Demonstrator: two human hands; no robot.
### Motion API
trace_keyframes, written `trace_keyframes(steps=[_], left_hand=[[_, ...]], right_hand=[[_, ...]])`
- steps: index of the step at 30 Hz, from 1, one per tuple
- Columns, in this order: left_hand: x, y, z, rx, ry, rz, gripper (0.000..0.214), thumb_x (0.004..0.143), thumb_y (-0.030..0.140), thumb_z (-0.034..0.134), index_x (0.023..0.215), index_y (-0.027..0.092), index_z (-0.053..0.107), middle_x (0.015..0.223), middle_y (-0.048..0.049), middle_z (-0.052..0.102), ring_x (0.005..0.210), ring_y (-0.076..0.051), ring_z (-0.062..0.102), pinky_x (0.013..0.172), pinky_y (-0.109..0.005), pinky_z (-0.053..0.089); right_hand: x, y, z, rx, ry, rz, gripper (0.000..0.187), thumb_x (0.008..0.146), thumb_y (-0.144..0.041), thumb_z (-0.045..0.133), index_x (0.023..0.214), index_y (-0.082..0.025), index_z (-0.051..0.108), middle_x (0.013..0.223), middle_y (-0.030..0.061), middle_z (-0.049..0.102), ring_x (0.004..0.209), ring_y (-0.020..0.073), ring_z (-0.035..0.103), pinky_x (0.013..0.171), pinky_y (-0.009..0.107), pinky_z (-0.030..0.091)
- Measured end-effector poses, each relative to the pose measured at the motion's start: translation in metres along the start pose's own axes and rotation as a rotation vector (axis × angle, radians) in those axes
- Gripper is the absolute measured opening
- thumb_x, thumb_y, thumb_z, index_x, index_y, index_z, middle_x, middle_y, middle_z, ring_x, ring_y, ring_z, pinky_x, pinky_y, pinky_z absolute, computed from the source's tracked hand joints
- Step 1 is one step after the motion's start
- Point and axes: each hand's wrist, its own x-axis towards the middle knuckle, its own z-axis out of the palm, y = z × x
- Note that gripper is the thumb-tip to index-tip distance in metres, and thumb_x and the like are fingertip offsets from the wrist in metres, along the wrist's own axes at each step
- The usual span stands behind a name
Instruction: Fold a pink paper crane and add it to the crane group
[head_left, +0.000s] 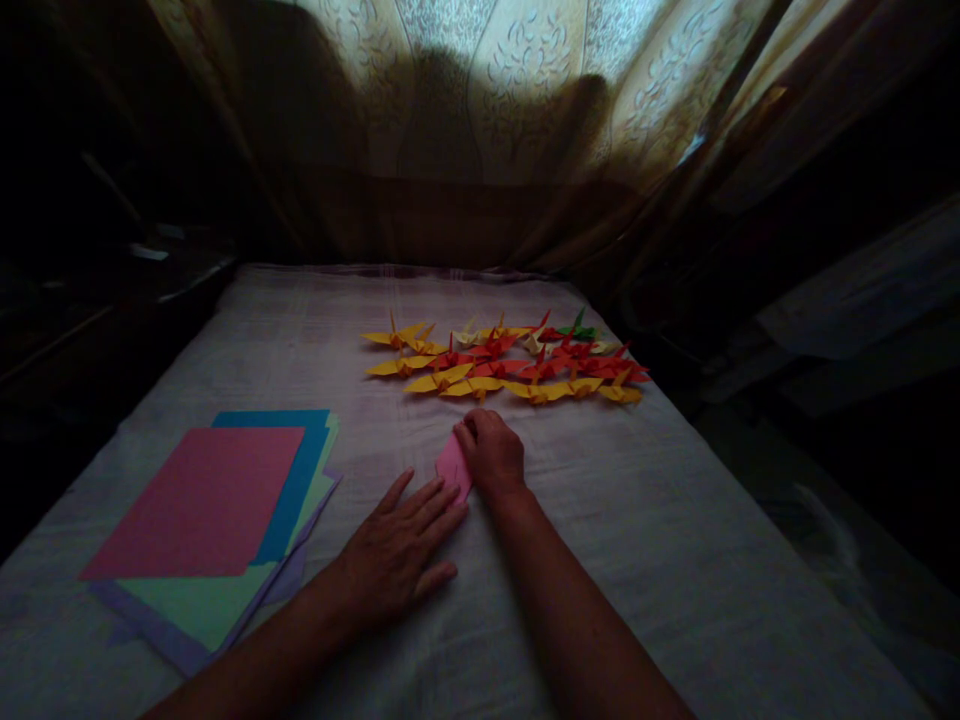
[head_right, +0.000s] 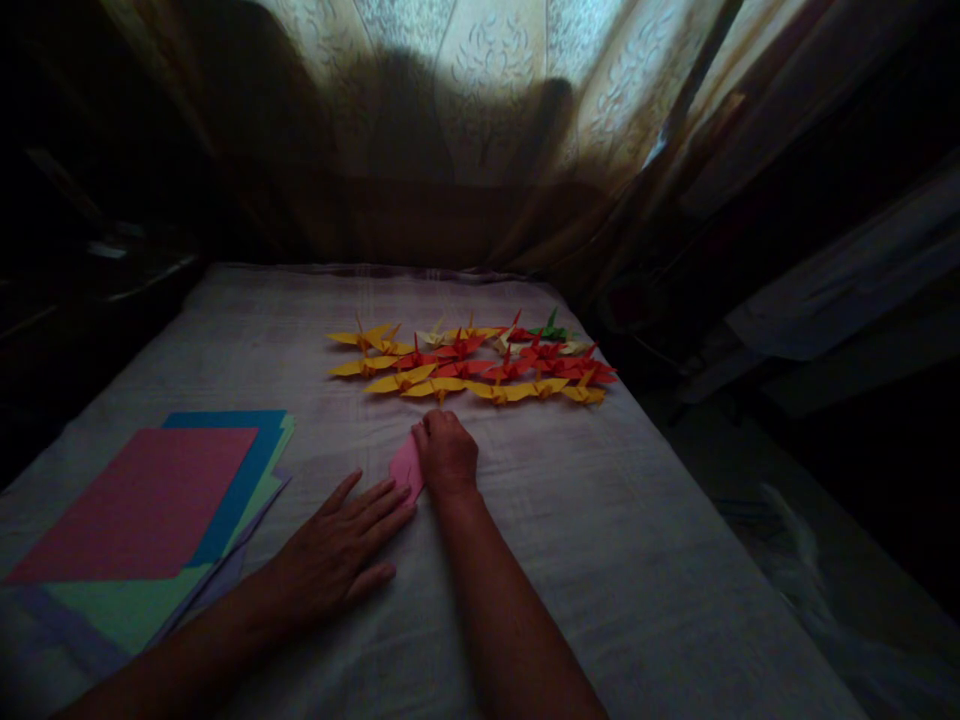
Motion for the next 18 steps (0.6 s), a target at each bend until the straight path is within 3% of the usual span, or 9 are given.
trace_keyframes(steps=[5,9,15,16,18], left_hand=[[-0.003,0.002,0.0,-0.015,-0.027,0.002,0.061,0.1,0.054,0.036,0.153,0.026,0.027,0.155,-0.0089,0.036,0.143,-0.025,0.033,0.12,-0.05,0.007],[-0.004,0.003,0.0,-0.023,-0.006,0.002,0.061,0.1,0.055,0.035,0.153,0.028,0.026,0.155,-0.0067,0.037,0.144,-0.025,0.032,0.12,-0.05,0.005],[-0.003,0.003,0.0,-0.014,-0.003,-0.009,0.059,0.099,0.055,0.035,0.151,0.027,0.033,0.153,-0.0068,0.04,0.143,-0.025,0.033,0.12,-0.052,0.005],[-0.002,0.003,0.0,-0.01,-0.001,-0.006,0.059,0.099,0.055,0.035,0.151,0.027,0.033,0.154,-0.0069,0.039,0.143,-0.025,0.033,0.119,-0.053,0.004],[-0.002,0.003,0.001,0.001,0.01,-0.001,0.06,0.099,0.055,0.036,0.151,0.026,0.032,0.155,-0.007,0.037,0.143,-0.026,0.033,0.119,-0.053,0.004]], right_hand=[[0.001,0.003,0.005,0.021,0.005,0.007,0.007,0.09,-0.025,0.056,0.091,-0.022,0.062,0.093,0.0049,0.066,0.081,0.0178,0.059,0.07,0.026,0.041],[0.005,0.009,0.007,0.238,0.079,0.021,0.007,0.085,-0.024,0.056,0.079,-0.022,0.06,0.084,0.0032,0.065,0.078,0.0173,0.058,0.073,0.027,0.044],[-0.012,0.021,-0.01,0.408,0.164,0.016,0.03,0.092,-0.032,0.037,0.093,-0.019,0.064,0.082,0.0046,0.069,0.071,0.0167,0.064,0.07,0.028,0.052],[-0.02,0.022,-0.015,0.44,0.156,-0.021,0.032,0.093,-0.033,0.037,0.096,-0.019,0.065,0.087,0.0051,0.071,0.076,0.0168,0.066,0.073,0.028,0.053],[-0.037,0.022,-0.024,0.554,0.083,-0.236,0.034,0.094,-0.036,0.039,0.107,-0.021,0.067,0.107,0.0082,0.072,0.101,0.0193,0.067,0.09,0.033,0.051]])
